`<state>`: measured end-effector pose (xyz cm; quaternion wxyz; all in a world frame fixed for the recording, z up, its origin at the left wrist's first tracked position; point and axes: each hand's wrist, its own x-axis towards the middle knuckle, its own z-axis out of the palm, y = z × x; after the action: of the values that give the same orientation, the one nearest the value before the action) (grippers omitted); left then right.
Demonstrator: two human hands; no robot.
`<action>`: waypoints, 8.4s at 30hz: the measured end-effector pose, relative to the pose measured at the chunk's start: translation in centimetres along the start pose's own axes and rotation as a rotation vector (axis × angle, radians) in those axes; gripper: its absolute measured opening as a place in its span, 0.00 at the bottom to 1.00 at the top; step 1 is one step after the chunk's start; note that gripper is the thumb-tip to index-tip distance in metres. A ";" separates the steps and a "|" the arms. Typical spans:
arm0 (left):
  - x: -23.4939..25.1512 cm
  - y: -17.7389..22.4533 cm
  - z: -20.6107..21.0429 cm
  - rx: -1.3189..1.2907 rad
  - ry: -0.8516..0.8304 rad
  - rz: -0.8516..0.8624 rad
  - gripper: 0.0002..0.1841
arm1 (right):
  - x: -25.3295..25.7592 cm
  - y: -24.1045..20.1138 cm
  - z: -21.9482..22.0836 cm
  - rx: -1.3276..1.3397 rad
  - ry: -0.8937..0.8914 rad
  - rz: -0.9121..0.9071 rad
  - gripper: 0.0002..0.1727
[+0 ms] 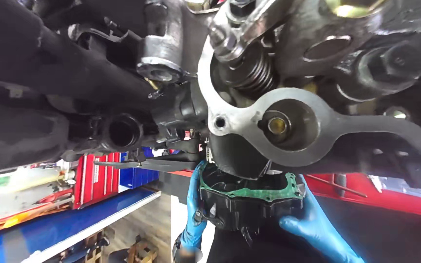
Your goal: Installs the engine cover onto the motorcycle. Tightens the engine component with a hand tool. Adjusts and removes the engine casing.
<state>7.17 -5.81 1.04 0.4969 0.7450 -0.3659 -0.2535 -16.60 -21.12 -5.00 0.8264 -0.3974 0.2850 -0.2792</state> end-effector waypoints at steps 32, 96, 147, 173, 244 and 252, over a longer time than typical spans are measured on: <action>1.0 1.7 0.2 0.016 -0.029 0.019 0.51 | -0.4 0.5 0.3 0.041 0.022 -0.009 0.70; 5.6 3.2 3.3 -0.066 0.184 -0.140 0.53 | 4.6 -3.0 0.0 0.283 0.049 0.227 0.50; 6.0 3.4 3.5 -0.127 0.157 -0.269 0.49 | 5.7 -4.9 11.4 -1.254 0.379 -0.753 0.38; 6.1 3.2 3.2 0.026 0.097 -0.333 0.60 | 5.9 -6.9 12.0 -1.543 0.270 -0.585 0.37; 4.3 1.8 2.8 -0.220 0.068 -0.255 0.55 | 6.7 -5.5 10.2 -1.363 0.320 -0.803 0.39; -0.1 -5.9 1.7 -0.176 0.063 -0.302 0.30 | 6.4 -5.5 9.8 -1.411 0.274 -0.809 0.40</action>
<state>7.56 -5.29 -5.04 0.5279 0.7526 -0.2105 -0.3326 -6.70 -23.55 3.03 0.1760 -0.8574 0.3265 -0.3567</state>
